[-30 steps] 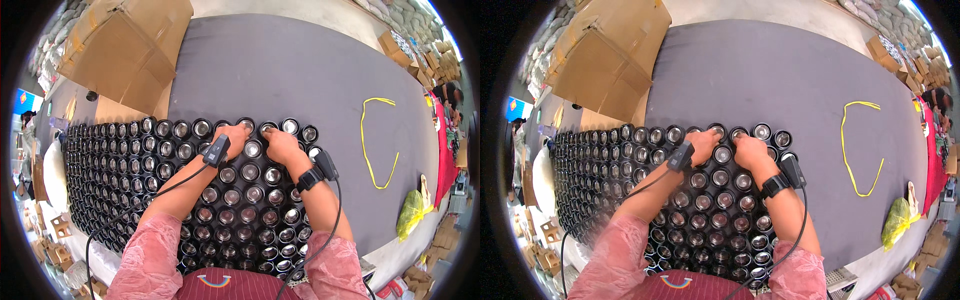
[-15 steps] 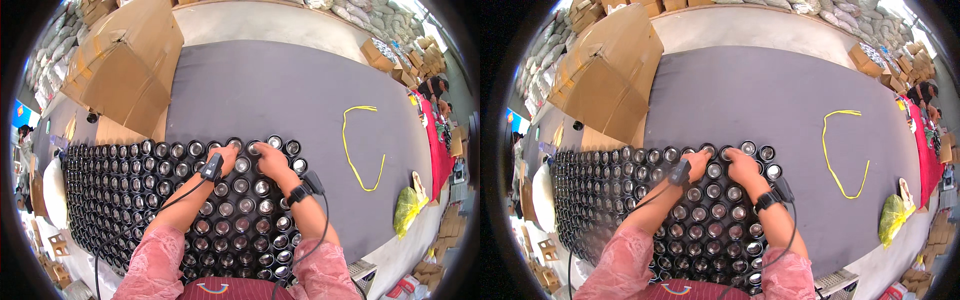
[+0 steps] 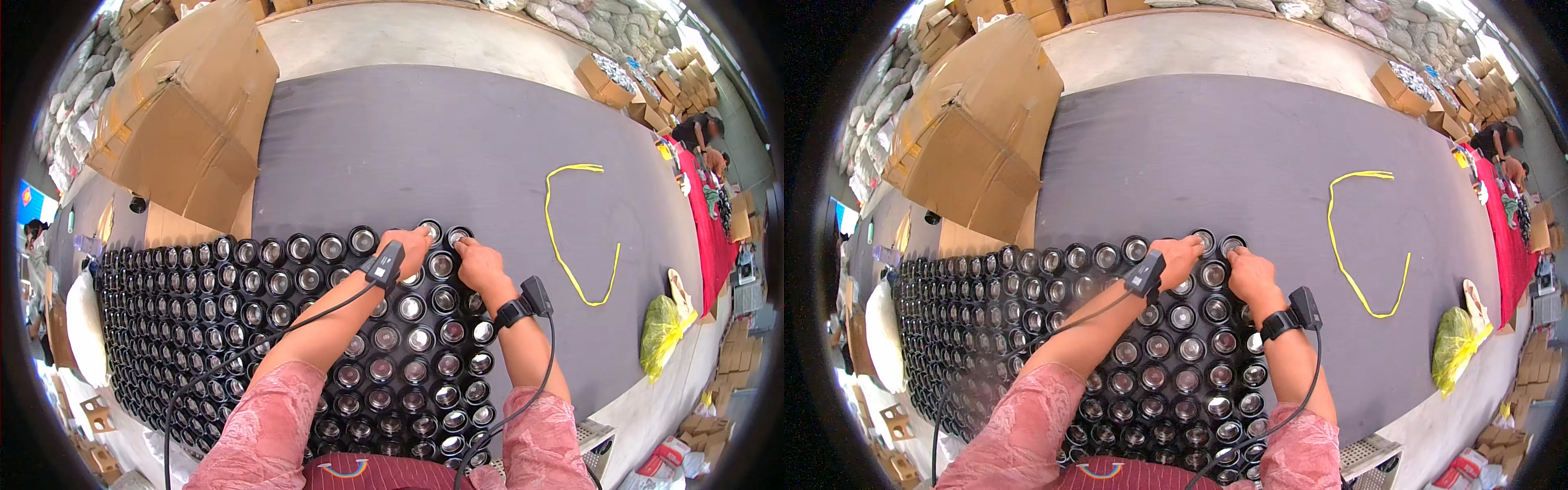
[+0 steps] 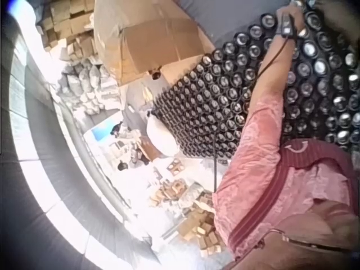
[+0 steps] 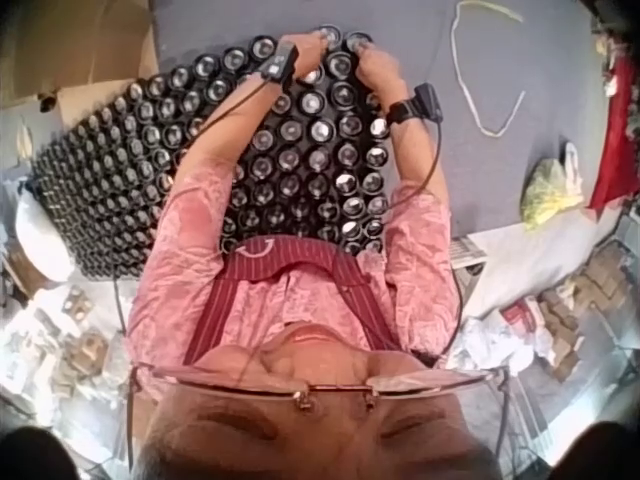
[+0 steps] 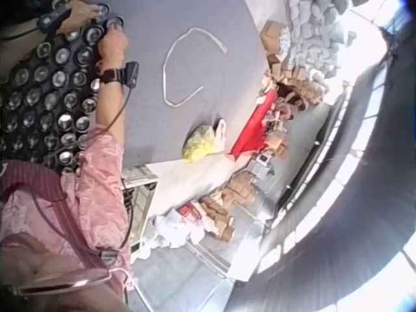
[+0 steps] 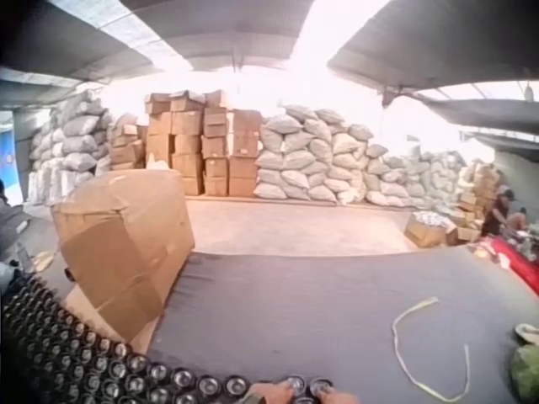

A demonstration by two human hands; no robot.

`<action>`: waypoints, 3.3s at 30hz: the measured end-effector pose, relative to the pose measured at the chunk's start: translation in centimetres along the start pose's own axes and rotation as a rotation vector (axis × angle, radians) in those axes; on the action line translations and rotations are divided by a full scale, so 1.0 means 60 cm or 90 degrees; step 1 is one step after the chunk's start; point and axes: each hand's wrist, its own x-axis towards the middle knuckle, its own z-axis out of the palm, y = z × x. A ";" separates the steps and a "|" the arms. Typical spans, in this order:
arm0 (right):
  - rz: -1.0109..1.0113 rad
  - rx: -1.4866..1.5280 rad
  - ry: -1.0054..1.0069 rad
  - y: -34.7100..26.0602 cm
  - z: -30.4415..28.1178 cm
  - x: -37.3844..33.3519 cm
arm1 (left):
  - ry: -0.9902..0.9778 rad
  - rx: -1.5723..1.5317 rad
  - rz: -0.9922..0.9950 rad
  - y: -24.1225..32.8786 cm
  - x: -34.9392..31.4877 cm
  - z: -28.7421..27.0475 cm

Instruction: The recorder is sorting optical lenses on a table and placing them into a plastic crate.

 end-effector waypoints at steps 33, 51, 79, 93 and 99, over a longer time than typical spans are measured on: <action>-0.024 0.091 0.052 0.046 0.028 -0.113 | -0.143 0.014 0.067 0.062 -0.040 0.019; -0.004 0.013 -0.100 0.021 0.018 -0.064 | -0.090 -0.063 -0.049 0.050 -0.025 0.066; -0.119 0.118 -0.015 0.116 0.088 -0.026 | 0.060 -0.320 -0.270 0.048 0.075 0.254; 0.007 0.314 0.209 0.078 0.035 -0.159 | 0.077 -0.182 -0.024 0.091 -0.073 0.019; -0.013 0.188 0.107 0.055 0.037 -0.235 | -0.010 -0.121 0.060 0.124 -0.137 0.025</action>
